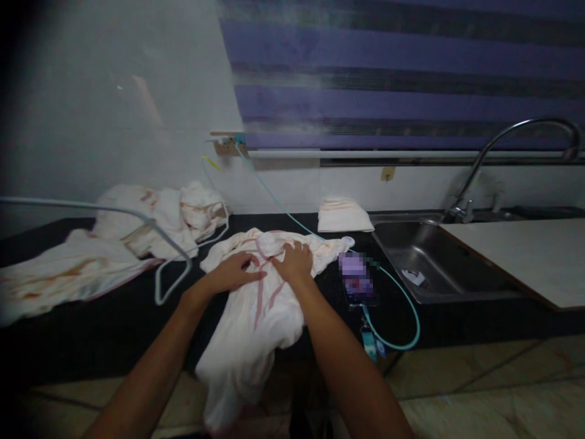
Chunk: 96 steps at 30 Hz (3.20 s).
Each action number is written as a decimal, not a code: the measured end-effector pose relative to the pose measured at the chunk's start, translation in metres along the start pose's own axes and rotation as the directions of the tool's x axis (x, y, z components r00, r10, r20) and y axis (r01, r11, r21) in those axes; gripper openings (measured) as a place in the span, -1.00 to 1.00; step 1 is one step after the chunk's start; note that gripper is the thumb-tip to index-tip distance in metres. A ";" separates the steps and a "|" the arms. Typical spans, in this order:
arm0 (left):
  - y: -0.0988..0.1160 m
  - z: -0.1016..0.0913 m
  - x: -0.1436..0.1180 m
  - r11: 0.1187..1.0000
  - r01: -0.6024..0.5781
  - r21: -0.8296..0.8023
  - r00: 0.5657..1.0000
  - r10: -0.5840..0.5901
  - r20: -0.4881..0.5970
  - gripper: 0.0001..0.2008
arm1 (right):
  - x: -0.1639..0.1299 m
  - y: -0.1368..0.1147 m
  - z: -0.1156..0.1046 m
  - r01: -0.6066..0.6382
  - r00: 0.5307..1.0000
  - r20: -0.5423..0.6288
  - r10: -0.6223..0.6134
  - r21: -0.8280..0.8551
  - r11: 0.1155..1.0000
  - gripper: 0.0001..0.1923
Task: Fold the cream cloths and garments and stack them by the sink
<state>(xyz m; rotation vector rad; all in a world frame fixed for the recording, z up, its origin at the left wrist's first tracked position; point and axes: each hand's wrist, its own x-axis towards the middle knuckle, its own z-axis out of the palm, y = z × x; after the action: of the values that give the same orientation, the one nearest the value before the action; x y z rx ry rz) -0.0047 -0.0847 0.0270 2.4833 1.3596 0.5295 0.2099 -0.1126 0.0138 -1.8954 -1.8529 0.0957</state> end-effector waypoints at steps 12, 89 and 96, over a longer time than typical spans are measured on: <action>-0.002 0.005 -0.002 0.990 0.105 0.093 0.994 -0.103 -0.021 -0.27 | 0.008 0.005 -0.010 0.154 0.987 0.008 -0.161 0.253 0.955 -0.73; 0.023 0.003 -0.003 0.825 -0.157 -0.543 0.979 0.056 -0.198 -0.66 | 0.007 -0.010 -0.001 0.202 0.977 -0.165 -0.134 0.521 0.830 -0.54; 0.020 -0.001 -0.004 0.907 -0.157 -0.391 0.941 0.016 -0.339 -0.61 | 0.012 -0.003 -0.007 -0.029 0.956 -0.253 0.148 0.421 0.907 -0.66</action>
<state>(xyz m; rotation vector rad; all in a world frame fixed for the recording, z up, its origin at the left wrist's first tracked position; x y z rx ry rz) 0.0077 -0.0983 0.0350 2.1734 1.0929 1.1679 0.2103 -0.1030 0.0246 -1.6012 -1.4225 0.2208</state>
